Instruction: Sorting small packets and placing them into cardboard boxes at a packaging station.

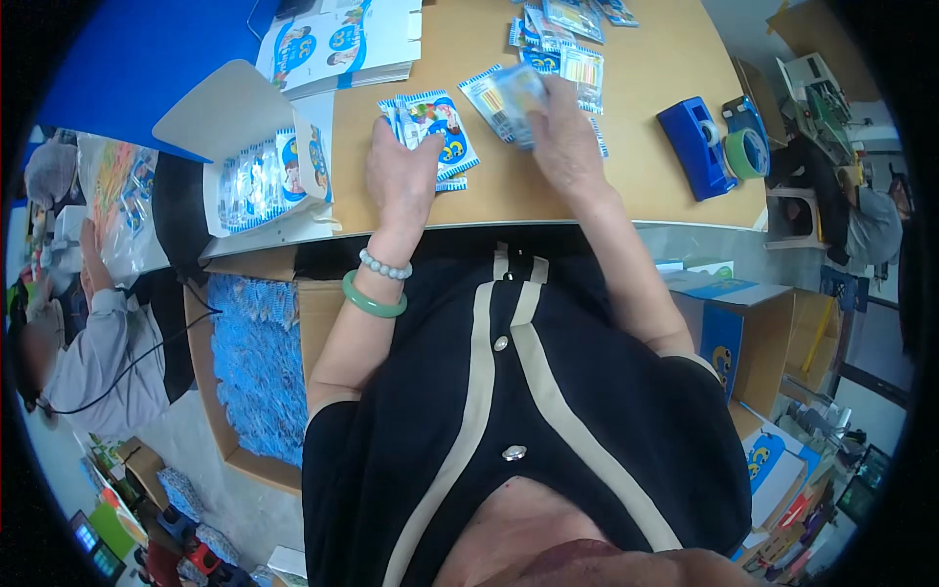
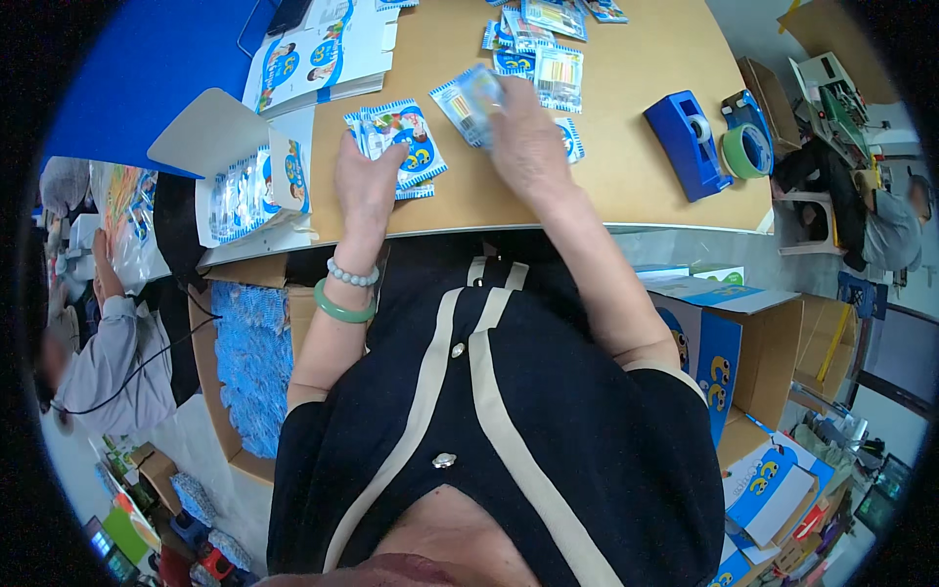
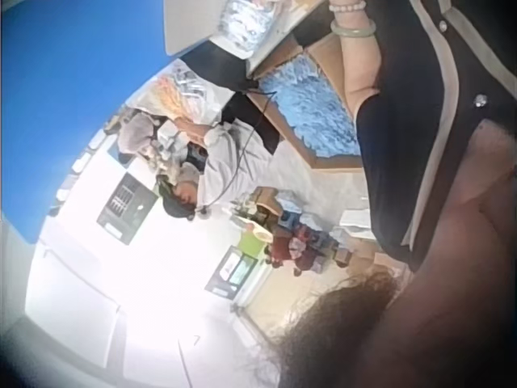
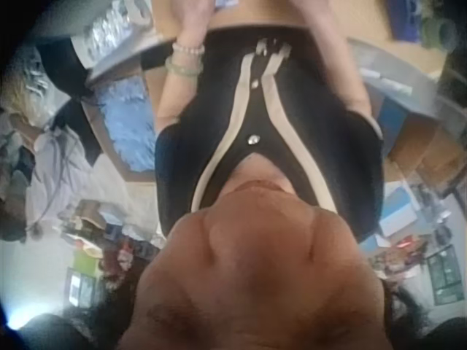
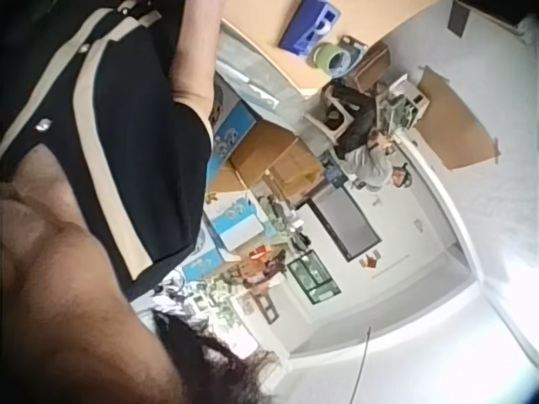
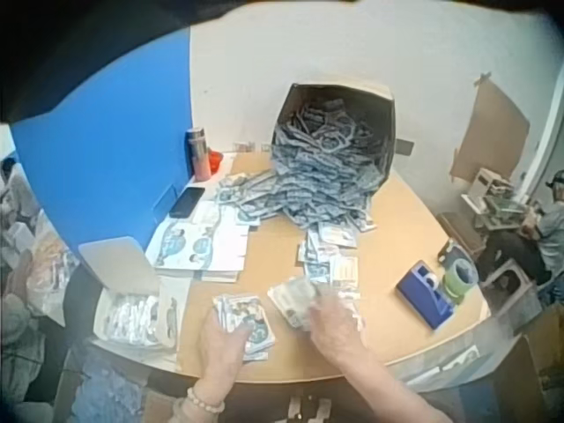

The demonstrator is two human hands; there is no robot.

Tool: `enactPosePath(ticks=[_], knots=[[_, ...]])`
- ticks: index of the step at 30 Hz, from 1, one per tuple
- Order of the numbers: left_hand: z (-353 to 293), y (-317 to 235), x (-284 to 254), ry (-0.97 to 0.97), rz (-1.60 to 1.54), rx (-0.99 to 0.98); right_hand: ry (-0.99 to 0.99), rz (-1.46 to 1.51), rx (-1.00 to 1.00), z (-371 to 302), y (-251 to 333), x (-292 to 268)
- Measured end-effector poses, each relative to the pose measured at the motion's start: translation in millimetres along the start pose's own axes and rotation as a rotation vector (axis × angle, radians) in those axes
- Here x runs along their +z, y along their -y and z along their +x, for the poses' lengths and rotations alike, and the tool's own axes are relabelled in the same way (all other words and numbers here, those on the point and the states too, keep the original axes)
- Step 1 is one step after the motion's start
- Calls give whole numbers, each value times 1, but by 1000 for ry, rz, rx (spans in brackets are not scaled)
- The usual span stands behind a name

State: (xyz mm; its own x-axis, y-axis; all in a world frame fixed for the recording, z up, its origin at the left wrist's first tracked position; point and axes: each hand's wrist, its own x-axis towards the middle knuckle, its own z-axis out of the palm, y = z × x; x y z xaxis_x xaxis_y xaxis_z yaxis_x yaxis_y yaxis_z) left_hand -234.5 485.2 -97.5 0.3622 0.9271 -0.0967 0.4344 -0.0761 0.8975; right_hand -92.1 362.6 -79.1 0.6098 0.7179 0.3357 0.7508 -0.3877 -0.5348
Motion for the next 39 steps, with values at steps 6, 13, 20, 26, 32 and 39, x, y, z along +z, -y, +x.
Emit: enactPosePath(ticks=[6,13,20,26,32,39], knots=[[2,18,19,-78,-112,103,33,-36,-142,-12,48,43],[5,32,16,33,-397,98,-96,254,-312,-31,36,61],[12,25,16,89,-284,49,-68,197,-399,-39,33,51],[7,26,19,-76,-77,110,12,141,-198,-4,-2,12],[6,20,20,-38,-53,82,3,-391,11,31,-7,28],[4,27,16,-72,-17,117,573,-237,8,45,-27,-61]])
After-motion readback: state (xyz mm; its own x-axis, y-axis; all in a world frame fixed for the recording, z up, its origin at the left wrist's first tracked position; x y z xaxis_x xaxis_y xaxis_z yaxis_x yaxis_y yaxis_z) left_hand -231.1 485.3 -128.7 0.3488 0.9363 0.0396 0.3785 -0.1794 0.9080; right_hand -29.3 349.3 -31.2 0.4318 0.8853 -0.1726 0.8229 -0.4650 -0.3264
